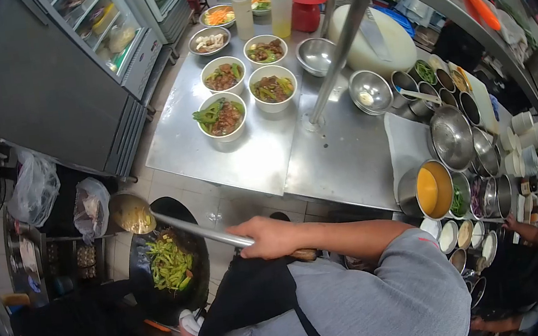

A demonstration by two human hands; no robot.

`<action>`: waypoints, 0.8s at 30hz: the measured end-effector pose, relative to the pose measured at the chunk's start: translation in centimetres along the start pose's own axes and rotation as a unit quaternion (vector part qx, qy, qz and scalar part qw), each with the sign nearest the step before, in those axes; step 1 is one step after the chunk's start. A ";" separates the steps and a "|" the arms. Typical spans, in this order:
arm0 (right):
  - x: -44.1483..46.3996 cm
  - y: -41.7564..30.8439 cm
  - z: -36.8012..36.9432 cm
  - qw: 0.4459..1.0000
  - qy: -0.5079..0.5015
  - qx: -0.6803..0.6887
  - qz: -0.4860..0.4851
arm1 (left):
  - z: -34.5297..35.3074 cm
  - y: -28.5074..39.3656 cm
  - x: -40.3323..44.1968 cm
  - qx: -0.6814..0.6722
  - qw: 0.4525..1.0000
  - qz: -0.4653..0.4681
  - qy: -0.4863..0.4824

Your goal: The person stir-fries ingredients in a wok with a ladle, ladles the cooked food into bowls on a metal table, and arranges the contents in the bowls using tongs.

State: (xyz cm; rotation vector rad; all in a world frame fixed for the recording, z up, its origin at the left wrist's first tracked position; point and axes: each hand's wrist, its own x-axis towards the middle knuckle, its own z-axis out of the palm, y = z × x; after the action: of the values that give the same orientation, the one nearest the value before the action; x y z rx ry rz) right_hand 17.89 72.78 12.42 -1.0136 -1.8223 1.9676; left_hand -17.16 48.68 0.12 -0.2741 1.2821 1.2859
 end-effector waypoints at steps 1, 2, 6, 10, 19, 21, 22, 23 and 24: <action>1.2 1.0 0.6 0.988 0.026 -0.098 -0.113 | 0.1 -0.1 -0.3 0.006 1.000 0.006 0.005; 1.9 1.4 0.8 0.989 0.018 -0.097 -0.114 | 0.4 -0.3 -0.8 0.004 0.999 0.015 0.044; 4.2 -1.7 -0.6 0.986 -0.078 -0.144 -0.031 | 4.8 -2.2 -3.6 -0.138 0.990 -0.029 -0.003; 7.8 -4.0 -0.3 0.963 -0.214 -0.160 0.019 | 5.8 -8.1 -9.0 -0.286 0.955 0.064 0.035; 12.5 -4.1 10.6 0.813 -0.504 -0.277 -0.094 | 9.1 -21.2 -20.6 -0.477 0.824 0.229 0.204; 9.5 -5.3 16.9 0.760 -0.546 -0.335 -0.106 | 7.4 -23.2 -22.5 -0.494 0.786 0.287 0.237; 7.8 -5.6 20.4 0.722 -0.562 -0.374 -0.153 | 6.2 -24.0 -23.5 -0.500 0.768 0.291 0.274; 6.4 -5.7 23.7 0.681 -0.574 -0.410 -0.200 | 5.0 -24.6 -24.3 -0.504 0.750 0.293 0.312; 5.2 -5.2 27.1 0.643 -0.579 -0.411 -0.286 | 3.2 -25.5 -24.3 -0.509 0.730 0.314 0.332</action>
State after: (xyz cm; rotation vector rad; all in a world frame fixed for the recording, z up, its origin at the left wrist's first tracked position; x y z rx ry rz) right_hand -4.72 56.36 14.74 1.0804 -3.1907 1.2626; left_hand 10.86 28.89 8.74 -1.2564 1.1151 2.5982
